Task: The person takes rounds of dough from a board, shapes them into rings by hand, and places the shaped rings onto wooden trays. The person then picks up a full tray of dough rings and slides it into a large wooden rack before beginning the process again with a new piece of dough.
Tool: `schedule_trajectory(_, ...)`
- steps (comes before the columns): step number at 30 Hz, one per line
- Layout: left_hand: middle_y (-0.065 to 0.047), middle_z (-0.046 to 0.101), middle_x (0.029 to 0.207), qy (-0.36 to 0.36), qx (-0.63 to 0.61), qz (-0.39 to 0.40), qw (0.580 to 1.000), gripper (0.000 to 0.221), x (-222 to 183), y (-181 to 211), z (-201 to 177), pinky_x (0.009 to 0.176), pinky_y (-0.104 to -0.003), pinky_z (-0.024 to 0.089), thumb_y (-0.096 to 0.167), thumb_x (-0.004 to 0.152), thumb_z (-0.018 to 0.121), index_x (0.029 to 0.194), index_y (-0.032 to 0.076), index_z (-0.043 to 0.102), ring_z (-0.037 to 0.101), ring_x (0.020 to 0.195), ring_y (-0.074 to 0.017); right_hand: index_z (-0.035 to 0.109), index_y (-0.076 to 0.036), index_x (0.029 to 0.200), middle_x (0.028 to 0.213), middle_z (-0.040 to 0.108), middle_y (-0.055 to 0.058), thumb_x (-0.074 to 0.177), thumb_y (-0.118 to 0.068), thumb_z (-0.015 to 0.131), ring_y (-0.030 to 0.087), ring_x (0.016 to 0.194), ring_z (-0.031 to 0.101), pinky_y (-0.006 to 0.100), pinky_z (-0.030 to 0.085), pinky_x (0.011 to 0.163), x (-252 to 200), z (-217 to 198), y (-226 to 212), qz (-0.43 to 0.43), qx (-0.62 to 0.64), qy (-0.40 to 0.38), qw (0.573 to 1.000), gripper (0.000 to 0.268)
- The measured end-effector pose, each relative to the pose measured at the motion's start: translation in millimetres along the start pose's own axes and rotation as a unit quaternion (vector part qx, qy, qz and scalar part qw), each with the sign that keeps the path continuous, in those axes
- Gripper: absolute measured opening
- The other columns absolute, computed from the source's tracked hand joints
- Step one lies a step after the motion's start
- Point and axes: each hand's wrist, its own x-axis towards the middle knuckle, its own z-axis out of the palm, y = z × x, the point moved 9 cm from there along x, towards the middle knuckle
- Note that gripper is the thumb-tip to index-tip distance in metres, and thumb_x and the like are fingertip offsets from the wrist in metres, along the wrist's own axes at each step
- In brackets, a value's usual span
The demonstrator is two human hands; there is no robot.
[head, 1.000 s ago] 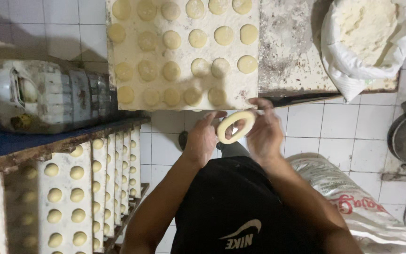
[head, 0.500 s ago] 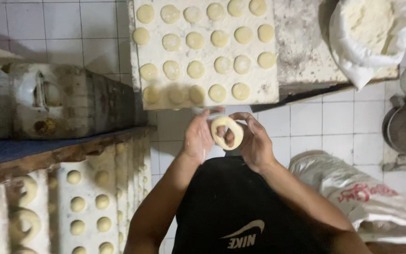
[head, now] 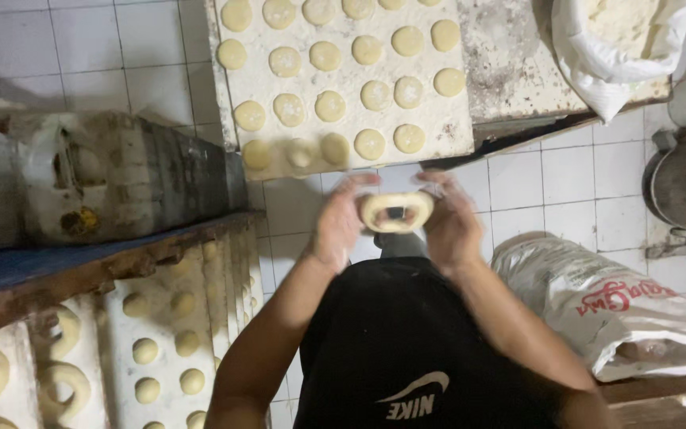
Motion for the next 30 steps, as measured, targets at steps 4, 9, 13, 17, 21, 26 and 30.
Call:
schedule_trajectory(4, -0.008, 0.067, 0.107, 0.014, -0.049, -0.005, 0.999, 0.046, 18, -14, 6, 0.093, -0.037, 0.051, 0.036, 0.099, 0.049, 0.130, 0.002, 0.053, 0.064, 0.101, -0.0188, 0.055, -0.006, 0.130, 0.101, 0.065, 0.015, 0.097, -0.053, 0.059, 0.026, 0.095, 0.066, 0.042, 0.053, 0.092, 3, -9, -9, -0.031, 0.040, -0.002, 0.999, 0.058)
schedule_trajectory(9, -0.011, 0.065, 0.102, -0.020, -0.064, 0.025, 0.997, 0.047, 40, -28, 30, 0.087, -0.038, 0.048, 0.036, 0.106, 0.048, 0.131, -0.003, 0.054, 0.059, 0.093, -0.0222, 0.052, -0.004, 0.133, 0.092, 0.067, 0.013, 0.100, -0.053, 0.059, 0.024, 0.086, 0.063, 0.042, 0.051, 0.082, 18, -50, -41, -0.107, 0.086, 0.035, 0.990, 0.059)
schedule_trajectory(13, -0.012, 0.062, 0.089, -0.017, -0.047, 0.067, 0.997, 0.055, 62, -11, 40, 0.086, -0.041, 0.054, 0.046, 0.106, 0.045, 0.131, -0.001, 0.056, 0.060, 0.086, -0.0219, 0.053, -0.001, 0.130, 0.089, 0.066, 0.013, 0.100, -0.053, 0.055, 0.024, 0.084, 0.065, 0.041, 0.054, 0.086, 34, -74, -37, -0.026, 0.070, 0.026, 0.997, 0.059)
schedule_trajectory(17, -0.012, 0.063, 0.096, 0.025, -0.029, 0.030, 0.999, 0.059, 79, -23, 56, 0.085, -0.043, 0.053, 0.046, 0.101, 0.050, 0.133, -0.003, 0.051, 0.062, 0.090, -0.0250, 0.054, 0.000, 0.128, 0.099, 0.066, 0.012, 0.101, -0.051, 0.053, 0.022, 0.089, 0.064, 0.038, 0.052, 0.086, 27, -85, -12, 0.047, 0.058, 0.007, 0.997, 0.058)
schedule_trajectory(21, -0.009, 0.067, 0.120, 0.048, 0.023, -0.007, 0.999, 0.056, 92, -50, 81, 0.105, -0.036, 0.051, 0.036, 0.102, 0.050, 0.140, -0.005, 0.047, 0.066, 0.117, -0.0198, 0.051, 0.001, 0.131, 0.113, 0.062, 0.011, 0.109, -0.044, 0.056, 0.022, 0.105, 0.063, 0.040, 0.051, 0.097, 48, -144, -48, -0.094, 0.134, 0.064, 0.984, 0.051)
schedule_trajectory(26, -0.016, 0.069, 0.098, 0.109, 0.502, 0.108, 0.851, 0.038, 103, -33, 79, 0.077, -0.036, 0.062, 0.021, 0.099, 0.056, 0.130, 0.000, 0.056, 0.070, 0.086, -0.0242, 0.051, 0.003, 0.129, 0.114, 0.067, 0.016, 0.102, -0.038, 0.057, 0.026, 0.102, 0.066, 0.042, 0.057, 0.090, 56, -142, -41, -0.037, 0.076, -0.006, 0.996, 0.050)
schedule_trajectory(30, -0.011, 0.074, 0.115, 0.113, 0.573, 0.273, 0.764, 0.029, 80, -26, 95, 0.077, -0.029, 0.060, 0.011, 0.102, 0.053, 0.126, 0.000, 0.065, 0.073, 0.091, -0.0192, 0.048, -0.003, 0.136, 0.108, 0.067, 0.016, 0.104, -0.046, 0.049, 0.026, 0.097, 0.068, 0.039, 0.058, 0.085, 39, -138, -42, -0.055, 0.160, -0.016, 0.986, 0.054)
